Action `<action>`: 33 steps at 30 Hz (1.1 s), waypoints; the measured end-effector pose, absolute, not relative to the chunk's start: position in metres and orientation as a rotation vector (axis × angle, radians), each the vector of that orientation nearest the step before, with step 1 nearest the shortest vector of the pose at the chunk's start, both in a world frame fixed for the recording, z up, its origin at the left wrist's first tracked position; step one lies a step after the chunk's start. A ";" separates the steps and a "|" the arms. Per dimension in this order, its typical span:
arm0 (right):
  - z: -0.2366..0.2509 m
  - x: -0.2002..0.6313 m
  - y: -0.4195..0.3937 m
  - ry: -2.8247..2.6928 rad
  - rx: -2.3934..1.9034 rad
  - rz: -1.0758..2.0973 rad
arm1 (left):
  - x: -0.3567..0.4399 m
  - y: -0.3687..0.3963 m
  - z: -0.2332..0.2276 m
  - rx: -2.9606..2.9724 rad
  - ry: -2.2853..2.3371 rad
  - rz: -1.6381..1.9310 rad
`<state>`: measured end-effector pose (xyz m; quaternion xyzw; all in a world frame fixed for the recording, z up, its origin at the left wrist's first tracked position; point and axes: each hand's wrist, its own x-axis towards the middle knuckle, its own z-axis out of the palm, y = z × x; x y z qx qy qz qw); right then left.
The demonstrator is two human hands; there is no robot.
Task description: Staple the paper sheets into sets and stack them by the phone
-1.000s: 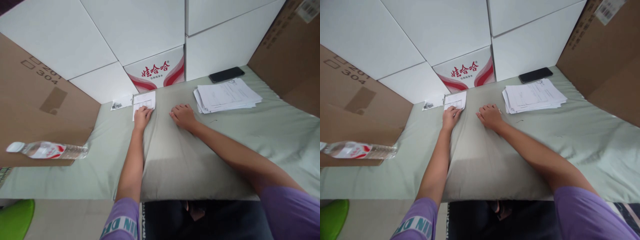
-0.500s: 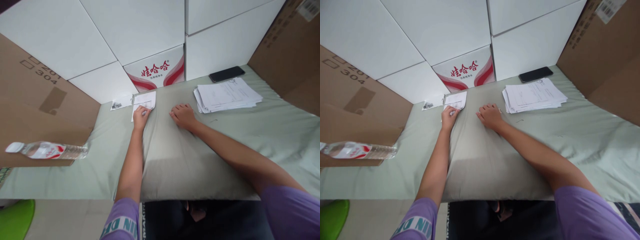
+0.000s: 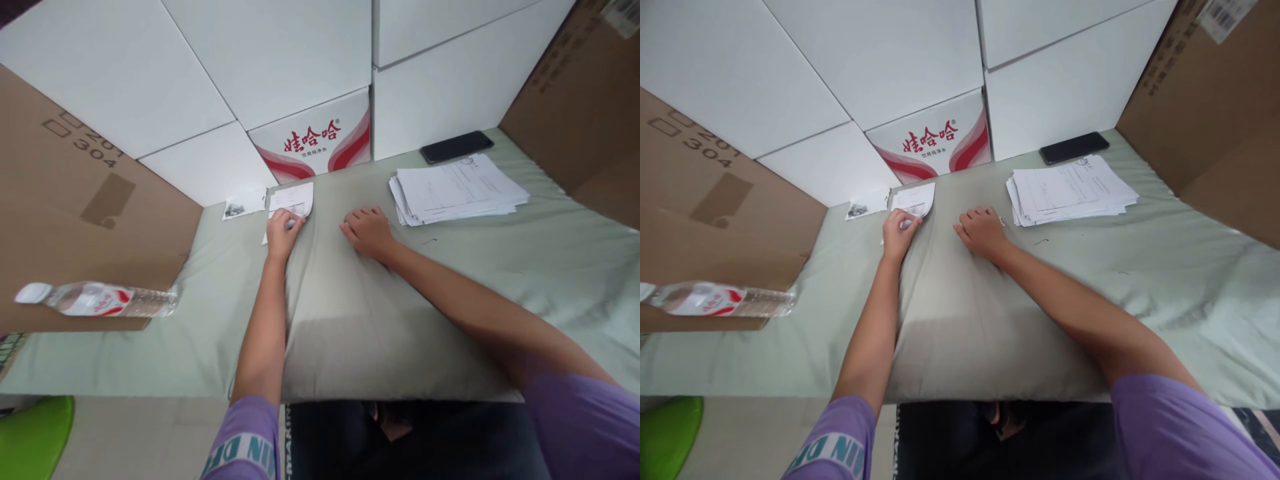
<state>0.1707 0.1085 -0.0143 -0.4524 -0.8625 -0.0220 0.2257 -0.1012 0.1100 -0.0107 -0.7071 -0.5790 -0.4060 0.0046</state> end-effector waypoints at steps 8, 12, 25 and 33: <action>-0.015 0.171 0.109 -2.378 -1.243 -0.073 | -0.095 0.106 0.008 -2.361 -1.694 -1.035; -0.015 0.171 0.109 -2.382 -1.246 -0.067 | -0.093 0.106 0.009 -2.344 -1.732 -1.129; -0.013 0.170 0.108 -2.384 -1.245 -0.050 | -0.082 0.103 -0.006 -2.397 -1.862 -0.707; -0.017 0.171 0.111 -2.353 -1.205 -0.058 | -0.084 0.105 0.008 -2.105 -1.943 -0.861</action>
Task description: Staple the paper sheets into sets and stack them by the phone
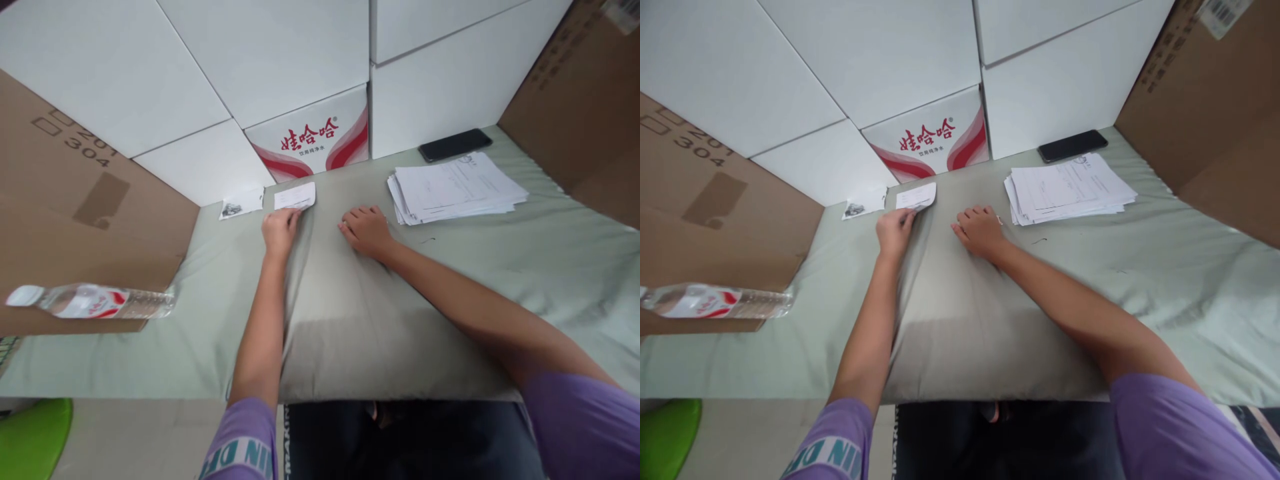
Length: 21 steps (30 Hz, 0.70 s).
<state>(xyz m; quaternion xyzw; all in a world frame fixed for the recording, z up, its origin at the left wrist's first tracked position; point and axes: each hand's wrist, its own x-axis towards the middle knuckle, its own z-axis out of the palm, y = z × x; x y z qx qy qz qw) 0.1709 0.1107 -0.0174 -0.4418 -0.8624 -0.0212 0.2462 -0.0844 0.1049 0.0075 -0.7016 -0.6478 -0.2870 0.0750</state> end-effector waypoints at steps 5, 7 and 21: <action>-0.016 0.170 0.110 -2.285 -1.205 0.094 | -0.082 0.096 0.044 -1.937 -1.924 -1.409; -0.014 0.169 0.111 -2.200 -1.183 0.226 | -0.079 0.088 0.062 -1.963 -1.910 -1.599; 0.022 0.179 0.119 -1.411 -0.664 1.524 | -0.085 0.032 0.039 -1.573 -1.829 -2.538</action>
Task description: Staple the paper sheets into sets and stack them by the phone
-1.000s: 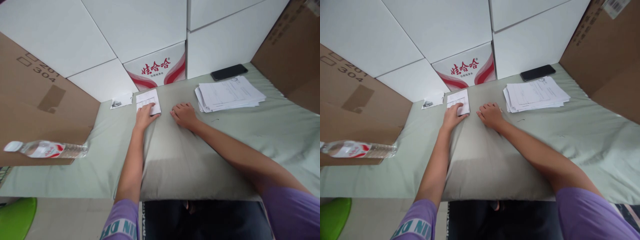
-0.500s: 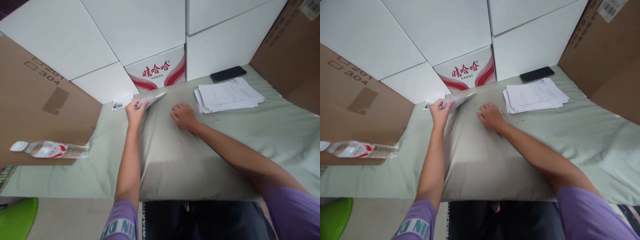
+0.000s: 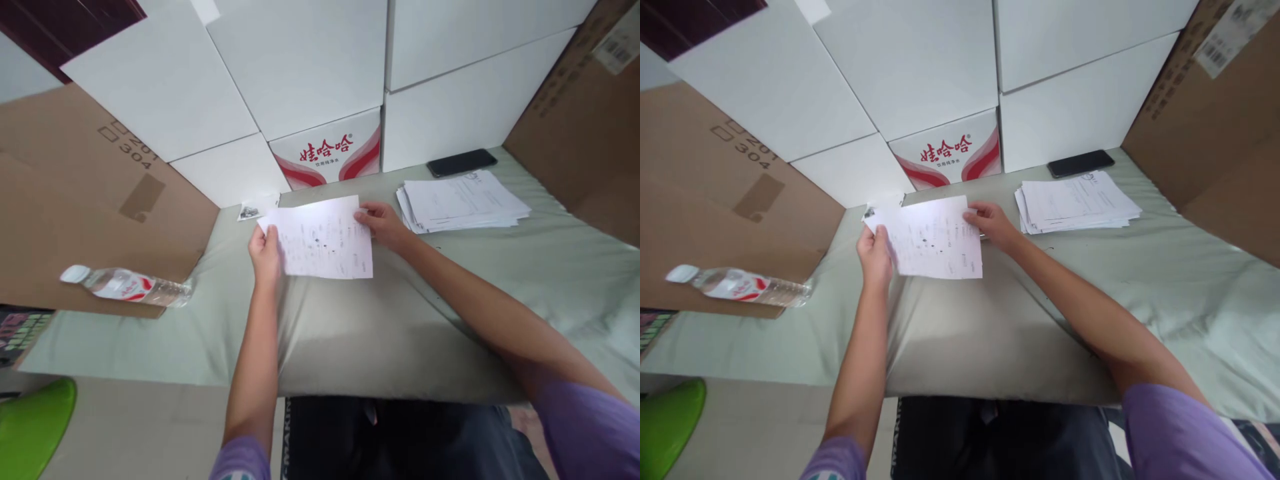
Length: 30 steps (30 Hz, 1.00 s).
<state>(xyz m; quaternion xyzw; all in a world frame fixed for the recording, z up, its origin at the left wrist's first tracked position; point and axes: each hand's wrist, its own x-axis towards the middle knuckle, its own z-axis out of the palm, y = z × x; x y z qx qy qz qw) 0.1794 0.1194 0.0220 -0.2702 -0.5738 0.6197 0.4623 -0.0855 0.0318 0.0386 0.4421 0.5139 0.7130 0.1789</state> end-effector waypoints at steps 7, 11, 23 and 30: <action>0.042 0.191 0.091 -1.490 -0.765 0.914 | -0.078 0.020 0.006 1.134 1.377 1.783; 0.031 0.200 0.084 -1.534 -0.763 1.165 | -0.071 0.023 0.001 1.113 1.375 1.781; 0.019 0.209 0.072 -1.562 -0.881 1.184 | -0.064 0.017 0.004 1.236 1.308 1.727; 0.015 0.205 0.067 -1.579 -0.876 1.245 | -0.061 0.017 -0.003 1.222 1.385 1.618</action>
